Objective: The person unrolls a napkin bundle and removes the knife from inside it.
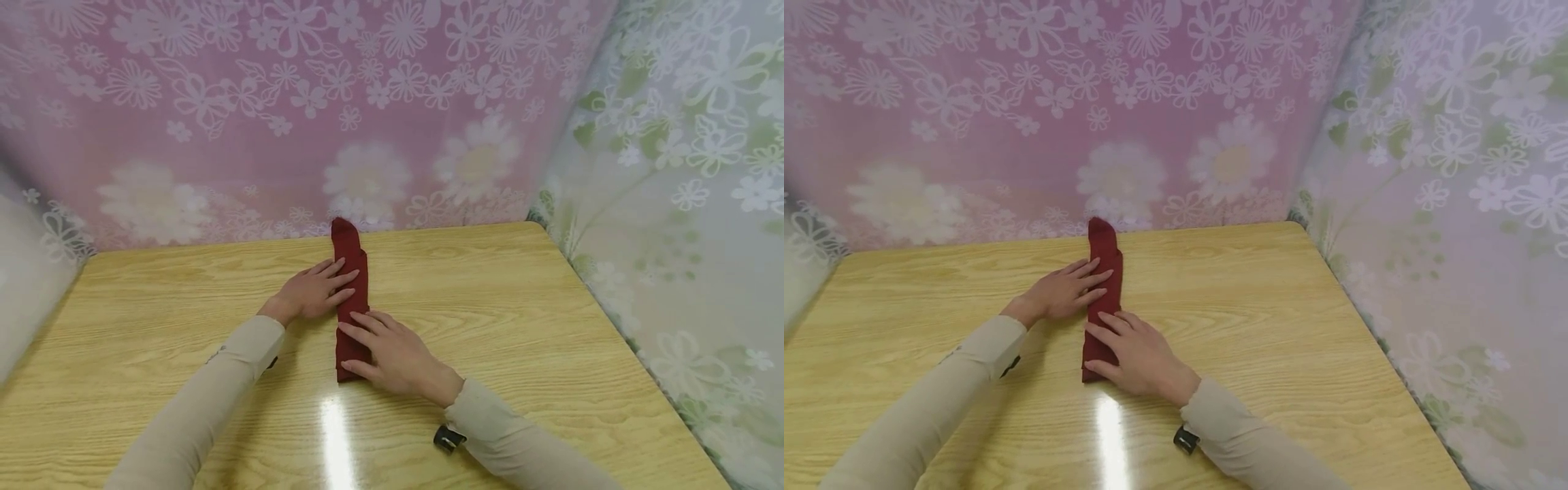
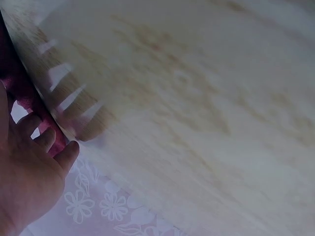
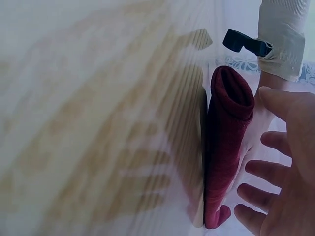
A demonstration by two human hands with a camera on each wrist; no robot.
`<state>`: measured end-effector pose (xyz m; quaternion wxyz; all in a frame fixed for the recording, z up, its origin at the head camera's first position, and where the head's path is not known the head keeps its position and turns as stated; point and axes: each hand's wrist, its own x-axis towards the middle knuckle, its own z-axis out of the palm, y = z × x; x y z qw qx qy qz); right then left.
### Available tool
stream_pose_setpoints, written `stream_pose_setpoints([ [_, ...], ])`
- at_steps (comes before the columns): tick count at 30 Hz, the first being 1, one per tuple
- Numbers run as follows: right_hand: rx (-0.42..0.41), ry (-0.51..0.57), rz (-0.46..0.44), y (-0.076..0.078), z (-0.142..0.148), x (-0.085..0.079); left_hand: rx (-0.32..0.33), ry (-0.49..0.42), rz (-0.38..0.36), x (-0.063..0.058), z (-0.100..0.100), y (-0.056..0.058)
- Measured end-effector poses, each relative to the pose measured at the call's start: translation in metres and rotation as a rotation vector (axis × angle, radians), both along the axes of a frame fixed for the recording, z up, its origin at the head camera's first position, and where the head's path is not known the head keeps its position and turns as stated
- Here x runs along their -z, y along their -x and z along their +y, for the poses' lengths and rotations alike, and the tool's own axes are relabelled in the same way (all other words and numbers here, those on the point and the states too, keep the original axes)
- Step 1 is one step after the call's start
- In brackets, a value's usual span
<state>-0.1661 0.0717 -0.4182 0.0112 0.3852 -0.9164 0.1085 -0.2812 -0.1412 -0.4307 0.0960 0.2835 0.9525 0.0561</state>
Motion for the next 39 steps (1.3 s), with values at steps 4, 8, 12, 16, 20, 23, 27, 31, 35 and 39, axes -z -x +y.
stream_pose_setpoints([
  [4, 0.029, 0.072, -0.053, -0.001, 0.0, 0.0, 0.007, 0.014, 0.007, 0.0, 0.001, 0.0],
  [8, 0.086, 0.139, -0.12, -0.003, -0.002, -0.002, 0.008, 0.024, 0.018, -0.002, 0.001, 0.0],
  [12, 0.131, 0.179, -0.163, -0.005, -0.004, -0.003, 0.007, 0.018, 0.026, -0.003, 0.0, 0.0],
  [16, 0.151, 0.198, -0.165, -0.006, -0.005, -0.002, 0.012, 0.013, 0.038, -0.003, 0.0, 0.0],
  [20, 0.163, 0.209, -0.156, -0.007, -0.006, 0.0, 0.02, 0.01, 0.048, -0.002, 0.001, 0.001],
  [23, 0.167, 0.199, -0.148, -0.008, -0.007, 0.001, 0.026, 0.014, 0.057, -0.001, 0.001, 0.001],
  [27, 0.17, 0.173, -0.142, -0.009, -0.008, 0.003, 0.032, 0.023, 0.065, -0.001, 0.002, 0.001],
  [31, 0.166, 0.157, -0.129, -0.011, -0.009, 0.003, 0.037, 0.039, 0.065, -0.003, 0.002, 0.001],
  [35, 0.167, 0.155, -0.127, -0.013, -0.011, 0.003, 0.043, 0.045, 0.065, -0.002, 0.002, 0.001],
  [39, 0.177, 0.148, -0.117, -0.015, -0.014, 0.005, 0.042, 0.037, 0.064, 0.0, 0.001, 0.002],
])
